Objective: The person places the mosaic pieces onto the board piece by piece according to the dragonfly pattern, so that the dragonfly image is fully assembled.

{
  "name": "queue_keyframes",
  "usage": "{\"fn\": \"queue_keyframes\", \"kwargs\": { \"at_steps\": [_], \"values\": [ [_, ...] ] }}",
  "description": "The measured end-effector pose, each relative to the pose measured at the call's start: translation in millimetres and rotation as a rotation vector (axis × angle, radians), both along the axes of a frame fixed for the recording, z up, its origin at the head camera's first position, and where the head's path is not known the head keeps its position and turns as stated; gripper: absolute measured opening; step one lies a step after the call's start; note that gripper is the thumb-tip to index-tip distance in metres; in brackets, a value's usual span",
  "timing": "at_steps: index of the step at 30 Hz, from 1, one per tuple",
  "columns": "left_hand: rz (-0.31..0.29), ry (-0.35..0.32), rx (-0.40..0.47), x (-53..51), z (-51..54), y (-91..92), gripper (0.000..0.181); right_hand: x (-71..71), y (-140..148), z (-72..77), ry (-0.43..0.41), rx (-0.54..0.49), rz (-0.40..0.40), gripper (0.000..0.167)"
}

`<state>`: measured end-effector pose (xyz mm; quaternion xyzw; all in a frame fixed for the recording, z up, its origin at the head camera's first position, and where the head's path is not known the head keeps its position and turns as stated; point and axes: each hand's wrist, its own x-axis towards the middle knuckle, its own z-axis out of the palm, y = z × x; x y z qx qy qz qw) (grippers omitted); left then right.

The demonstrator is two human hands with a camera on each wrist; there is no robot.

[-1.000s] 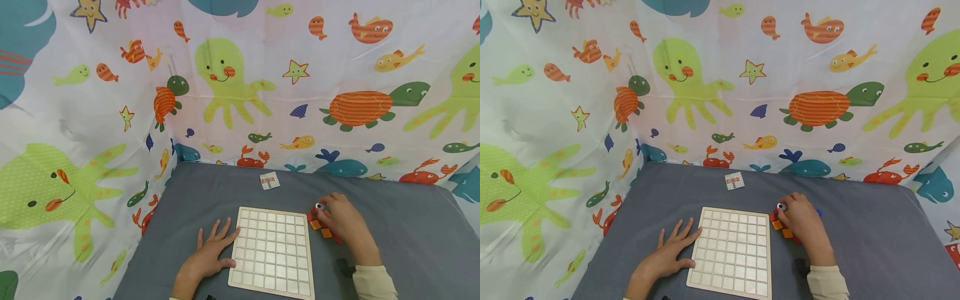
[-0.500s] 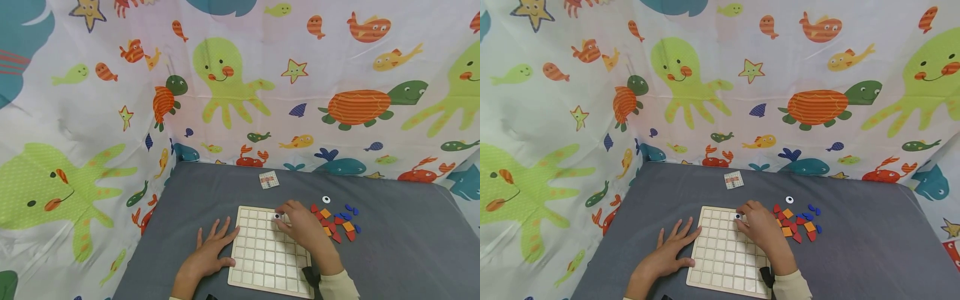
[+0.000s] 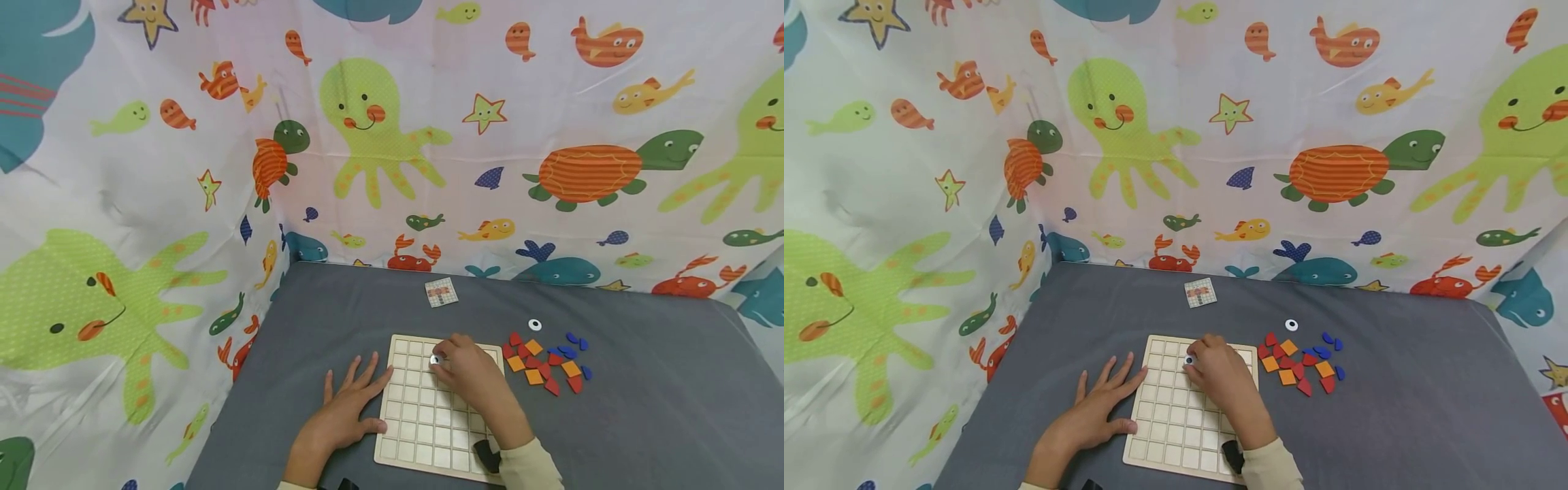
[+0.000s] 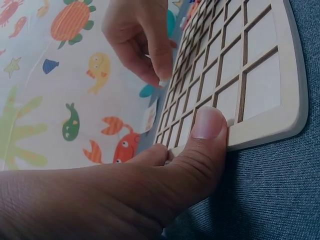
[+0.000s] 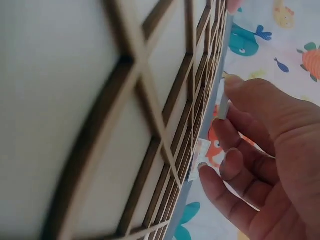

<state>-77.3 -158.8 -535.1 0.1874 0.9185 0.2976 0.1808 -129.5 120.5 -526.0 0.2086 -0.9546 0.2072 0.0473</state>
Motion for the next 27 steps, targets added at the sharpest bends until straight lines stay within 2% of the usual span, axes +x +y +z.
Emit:
{"fn": "queue_keyframes", "kwargs": {
  "at_steps": [4,11,23,27],
  "values": [
    [-0.004,-0.001,0.011,-0.8,0.3,-1.3,0.095,-2.1,-5,-0.5,0.013,0.025,-0.002,0.023],
    [-0.007,-0.013,0.005,-2.2,-2.7,-1.9,0.094,-5.0,-15,-1.0,-0.012,0.07,0.005,0.023],
    [-0.003,-0.006,0.012,-1.7,-6.1,-1.5,0.095,-4.7,-22,-2.0,0.063,0.116,-0.027,0.024],
    [-0.002,-0.009,0.011,-1.5,-6.0,-1.5,0.095,-3.0,-23,-1.2,0.061,0.127,-0.035,0.026]
  ]
}}
